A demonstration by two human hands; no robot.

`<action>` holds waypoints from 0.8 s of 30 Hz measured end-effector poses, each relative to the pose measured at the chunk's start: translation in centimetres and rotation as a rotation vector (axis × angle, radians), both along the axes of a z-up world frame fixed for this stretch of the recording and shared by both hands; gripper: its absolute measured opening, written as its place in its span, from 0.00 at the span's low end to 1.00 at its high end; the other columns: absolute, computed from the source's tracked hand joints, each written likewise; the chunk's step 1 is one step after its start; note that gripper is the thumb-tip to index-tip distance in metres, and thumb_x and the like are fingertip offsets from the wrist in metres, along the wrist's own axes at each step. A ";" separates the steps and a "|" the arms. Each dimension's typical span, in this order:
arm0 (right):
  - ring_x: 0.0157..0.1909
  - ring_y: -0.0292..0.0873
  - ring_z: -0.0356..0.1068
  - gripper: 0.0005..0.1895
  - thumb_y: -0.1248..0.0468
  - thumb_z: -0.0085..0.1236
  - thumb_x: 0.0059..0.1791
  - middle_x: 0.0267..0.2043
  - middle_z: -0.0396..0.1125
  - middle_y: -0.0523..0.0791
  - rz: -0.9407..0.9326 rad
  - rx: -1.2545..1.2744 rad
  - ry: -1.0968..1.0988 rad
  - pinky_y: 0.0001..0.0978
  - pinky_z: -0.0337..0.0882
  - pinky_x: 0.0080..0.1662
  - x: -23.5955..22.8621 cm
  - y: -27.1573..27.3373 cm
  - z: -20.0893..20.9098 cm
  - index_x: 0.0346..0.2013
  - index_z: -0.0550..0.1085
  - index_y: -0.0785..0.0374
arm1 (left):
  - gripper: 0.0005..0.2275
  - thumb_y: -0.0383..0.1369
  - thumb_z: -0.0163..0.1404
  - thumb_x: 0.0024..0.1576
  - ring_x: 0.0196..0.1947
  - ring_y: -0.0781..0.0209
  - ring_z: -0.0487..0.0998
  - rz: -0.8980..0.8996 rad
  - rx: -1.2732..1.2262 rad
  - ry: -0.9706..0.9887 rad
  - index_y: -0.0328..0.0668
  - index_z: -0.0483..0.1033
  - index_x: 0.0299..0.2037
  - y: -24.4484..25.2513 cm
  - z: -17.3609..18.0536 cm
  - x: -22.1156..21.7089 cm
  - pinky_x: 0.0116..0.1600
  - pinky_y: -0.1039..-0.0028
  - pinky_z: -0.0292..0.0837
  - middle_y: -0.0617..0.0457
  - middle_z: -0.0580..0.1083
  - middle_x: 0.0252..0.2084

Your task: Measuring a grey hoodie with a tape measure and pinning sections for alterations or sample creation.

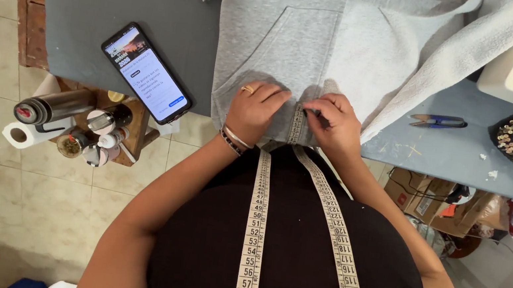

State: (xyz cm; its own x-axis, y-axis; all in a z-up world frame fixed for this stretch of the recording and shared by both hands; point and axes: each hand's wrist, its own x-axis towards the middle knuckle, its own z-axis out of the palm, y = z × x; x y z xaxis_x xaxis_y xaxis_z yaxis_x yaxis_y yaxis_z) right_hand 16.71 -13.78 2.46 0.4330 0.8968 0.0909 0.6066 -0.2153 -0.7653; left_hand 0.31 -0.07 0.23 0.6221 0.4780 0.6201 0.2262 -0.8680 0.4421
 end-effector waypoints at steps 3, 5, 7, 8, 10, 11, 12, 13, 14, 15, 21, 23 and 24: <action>0.39 0.46 0.76 0.09 0.65 0.67 0.49 0.42 0.70 0.41 0.004 0.026 -0.028 0.36 0.76 0.39 -0.1 0.2 0.3 0.43 0.84 0.48 | 0.09 0.30 0.46 0.66 0.37 0.57 0.78 0.026 0.053 0.045 0.50 0.82 0.42 -0.1 -0.2 0.1 0.45 0.68 0.77 0.57 0.75 0.35; 0.39 0.46 0.76 0.09 0.65 0.67 0.49 0.42 0.70 0.41 0.005 0.035 -0.039 0.37 0.76 0.39 -0.2 0.1 0.3 0.43 0.84 0.48 | 0.10 0.30 0.44 0.67 0.37 0.58 0.78 0.027 0.054 0.055 0.49 0.82 0.44 -0.2 -0.7 -0.1 0.45 0.68 0.76 0.57 0.76 0.35; 0.39 0.46 0.76 0.10 0.65 0.67 0.49 0.41 0.70 0.41 0.007 0.040 -0.050 0.37 0.76 0.39 -0.3 0.2 0.3 0.43 0.84 0.48 | 0.11 0.29 0.43 0.67 0.38 0.58 0.78 0.028 0.052 0.067 0.49 0.81 0.46 -0.2 -0.5 0.0 0.45 0.68 0.76 0.57 0.76 0.36; 0.38 0.47 0.75 0.10 0.63 0.68 0.48 0.41 0.70 0.41 0.006 0.041 -0.061 0.38 0.76 0.38 -0.3 0.3 0.2 0.44 0.84 0.48 | 0.09 0.29 0.44 0.67 0.36 0.56 0.78 0.042 0.037 0.036 0.47 0.81 0.45 -0.2 -0.1 0.2 0.44 0.68 0.75 0.55 0.75 0.35; 0.38 0.48 0.75 0.10 0.62 0.70 0.48 0.41 0.70 0.41 0.005 0.040 -0.070 0.40 0.76 0.38 -0.4 0.3 0.1 0.44 0.84 0.47 | 0.08 0.28 0.46 0.67 0.35 0.55 0.77 0.055 0.019 0.008 0.45 0.81 0.44 -0.4 0.4 0.1 0.43 0.68 0.75 0.54 0.75 0.33; 0.37 0.47 0.75 0.10 0.62 0.70 0.48 0.41 0.70 0.41 0.000 0.039 -0.070 0.39 0.76 0.38 -0.4 0.3 0.1 0.44 0.84 0.47 | 0.08 0.28 0.46 0.66 0.35 0.56 0.78 0.059 0.028 0.014 0.46 0.81 0.44 -0.4 0.4 0.0 0.43 0.69 0.75 0.55 0.76 0.34; 0.37 0.47 0.75 0.10 0.62 0.70 0.48 0.41 0.70 0.40 -0.005 0.038 -0.070 0.38 0.76 0.38 -0.4 0.3 0.1 0.44 0.84 0.47 | 0.08 0.29 0.47 0.66 0.35 0.57 0.78 0.063 0.036 0.019 0.48 0.81 0.44 -0.4 0.5 -0.1 0.43 0.70 0.75 0.56 0.76 0.35; 0.37 0.47 0.75 0.10 0.62 0.70 0.48 0.41 0.70 0.40 -0.005 0.038 -0.070 0.38 0.76 0.38 -0.4 0.4 0.1 0.44 0.84 0.47 | 0.08 0.29 0.47 0.66 0.35 0.57 0.78 0.063 0.036 0.019 0.48 0.81 0.44 -0.3 0.2 -0.3 0.43 0.70 0.75 0.56 0.76 0.35; 0.36 0.46 0.75 0.10 0.61 0.71 0.48 0.41 0.70 0.40 -0.011 0.040 -0.067 0.38 0.76 0.38 -0.4 0.4 0.2 0.44 0.84 0.47 | 0.06 0.30 0.49 0.65 0.36 0.57 0.78 0.076 0.067 0.048 0.50 0.81 0.42 -0.3 -0.1 -0.6 0.44 0.69 0.74 0.57 0.76 0.35; 0.36 0.46 0.75 0.10 0.60 0.71 0.48 0.41 0.70 0.40 -0.020 0.041 -0.063 0.37 0.76 0.37 -0.5 0.5 0.3 0.43 0.84 0.47 | 0.05 0.31 0.52 0.63 0.37 0.58 0.78 0.087 0.098 0.077 0.52 0.81 0.41 -0.3 -0.4 -0.9 0.45 0.69 0.74 0.58 0.76 0.36; 0.34 0.44 0.75 0.13 0.60 0.73 0.46 0.41 0.70 0.41 -0.038 0.021 -0.044 0.37 0.76 0.37 -0.2 0.3 -0.2 0.45 0.82 0.48 | 0.06 0.32 0.50 0.64 0.36 0.57 0.77 0.089 0.075 0.086 0.53 0.81 0.41 0.6 -0.7 -1.2 0.42 0.68 0.73 0.58 0.74 0.36; 0.34 0.44 0.75 0.12 0.61 0.72 0.47 0.41 0.70 0.41 -0.042 0.017 -0.025 0.36 0.76 0.37 -0.2 0.5 0.2 0.44 0.83 0.48 | 0.06 0.32 0.50 0.64 0.36 0.57 0.77 0.089 0.073 0.095 0.54 0.82 0.41 0.6 -0.4 -1.2 0.41 0.68 0.72 0.58 0.74 0.35; 0.34 0.44 0.75 0.10 0.61 0.72 0.48 0.40 0.70 0.41 -0.045 0.014 -0.005 0.36 0.76 0.37 -0.2 0.6 0.3 0.43 0.83 0.48 | 0.05 0.33 0.50 0.64 0.36 0.57 0.77 0.089 0.073 0.104 0.54 0.82 0.40 0.7 -0.3 -1.1 0.41 0.69 0.72 0.58 0.74 0.35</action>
